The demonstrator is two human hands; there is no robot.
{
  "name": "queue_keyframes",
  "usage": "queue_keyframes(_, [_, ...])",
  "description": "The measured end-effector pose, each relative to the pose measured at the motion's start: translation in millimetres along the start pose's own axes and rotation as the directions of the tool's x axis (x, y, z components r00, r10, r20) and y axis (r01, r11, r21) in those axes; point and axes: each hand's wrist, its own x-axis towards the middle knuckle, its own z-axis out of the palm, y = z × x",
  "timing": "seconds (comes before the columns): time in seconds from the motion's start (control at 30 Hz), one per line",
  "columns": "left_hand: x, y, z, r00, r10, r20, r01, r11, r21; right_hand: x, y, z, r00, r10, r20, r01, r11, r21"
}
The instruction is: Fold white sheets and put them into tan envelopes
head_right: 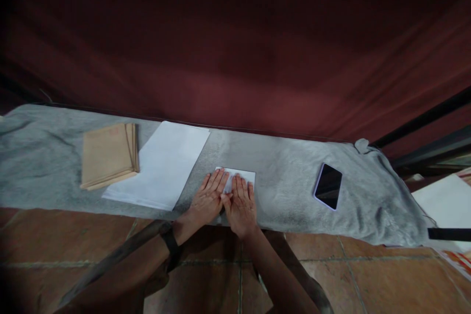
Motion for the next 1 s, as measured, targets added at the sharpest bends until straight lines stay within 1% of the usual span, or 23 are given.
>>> queue_keyframes(0.13, [0,-1,-2.7,1.0,-0.002,0.009,0.002,1.0,0.002,-3,7,2,0.999,-0.009,-0.045,0.008,1.0,-0.027])
queue_keyframes(0.47, [-1,-4,-10.8,1.0,0.013,0.001,-0.013,1.0,-0.009,-5,18,2,0.995,-0.013,-0.101,0.001,0.994,-0.111])
queue_keyframes(0.73, [5,-10,-10.3,0.995,0.094,0.021,-0.094,0.996,-0.001,-1,29,3,0.987,-0.038,-0.159,0.015,0.989,-0.147])
queue_keyframes(0.87, [8,-8,-8.9,0.999,0.044,0.017,-0.044,0.999,0.014,4,36,2,0.985,-0.027,-0.172,0.0,0.988,-0.152])
queue_keyframes(1.0, [13,-2,-9.1,1.0,-0.016,0.012,0.016,1.0,0.022,12,39,-1,0.981,0.031,-0.191,-0.059,0.988,-0.14])
